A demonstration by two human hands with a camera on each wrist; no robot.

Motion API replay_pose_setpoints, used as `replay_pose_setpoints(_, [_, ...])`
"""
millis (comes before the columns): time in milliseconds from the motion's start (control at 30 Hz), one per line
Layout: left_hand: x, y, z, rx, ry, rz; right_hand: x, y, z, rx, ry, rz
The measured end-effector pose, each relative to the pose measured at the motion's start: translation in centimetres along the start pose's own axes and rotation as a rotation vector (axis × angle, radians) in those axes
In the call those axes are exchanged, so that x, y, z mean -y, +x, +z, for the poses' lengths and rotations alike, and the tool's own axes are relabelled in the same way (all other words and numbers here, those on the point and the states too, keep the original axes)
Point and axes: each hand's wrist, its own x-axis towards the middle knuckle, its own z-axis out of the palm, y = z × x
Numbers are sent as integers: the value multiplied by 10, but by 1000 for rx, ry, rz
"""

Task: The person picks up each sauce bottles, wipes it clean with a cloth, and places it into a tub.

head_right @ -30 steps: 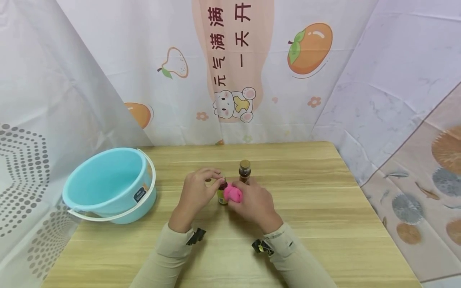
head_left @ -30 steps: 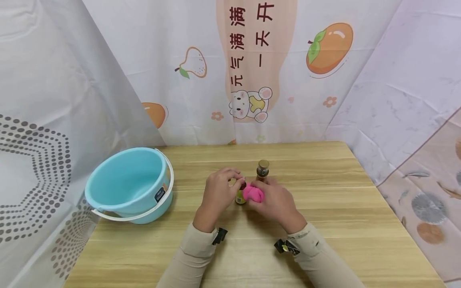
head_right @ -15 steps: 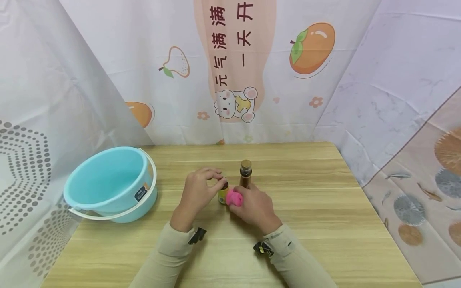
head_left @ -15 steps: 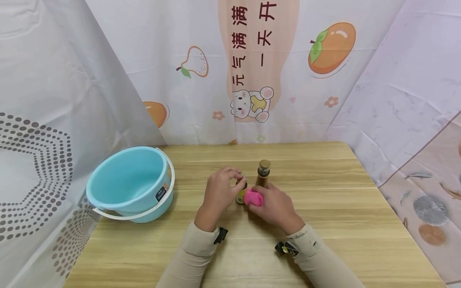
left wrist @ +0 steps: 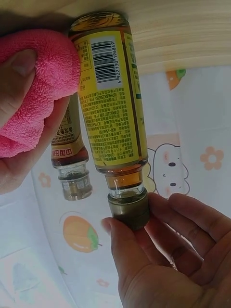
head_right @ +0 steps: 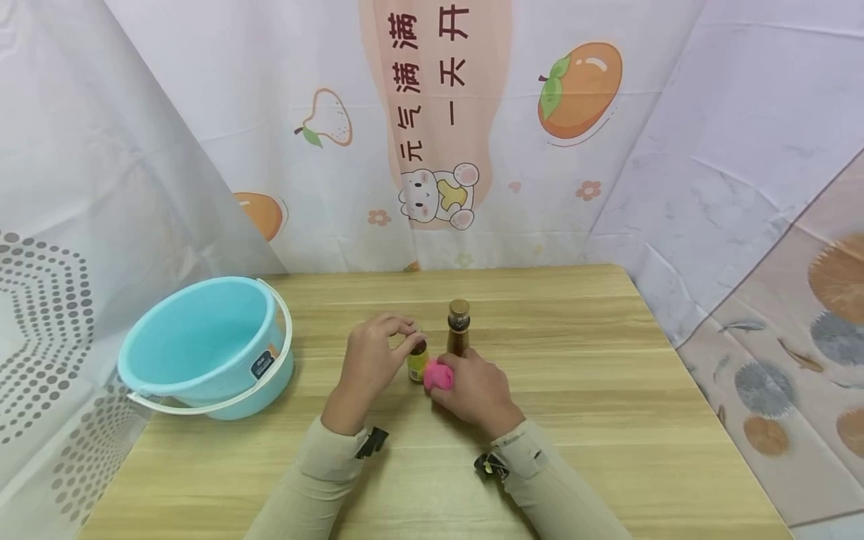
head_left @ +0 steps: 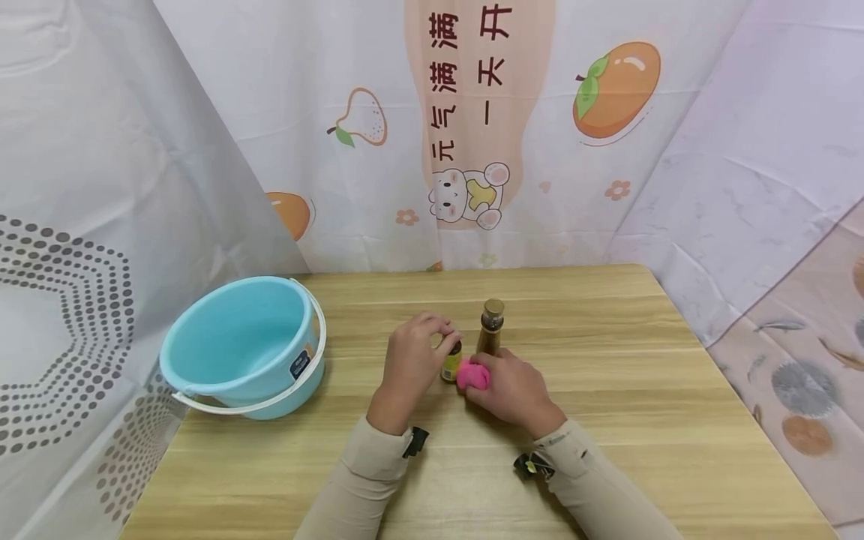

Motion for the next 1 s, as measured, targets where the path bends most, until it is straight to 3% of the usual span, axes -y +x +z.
replay_pose_setpoints(300, [2, 0, -2, 5, -22, -8, 6, 11, -11, 32, -53, -54])
replay_pose_setpoints(567, [4, 1, 0, 8, -56, 13, 13, 11, -27, 41, -46, -38])
replay_pose_setpoints(1000, [3, 3, -1, 31, -82, -12, 16, 7, -47, -82, 7, -59])
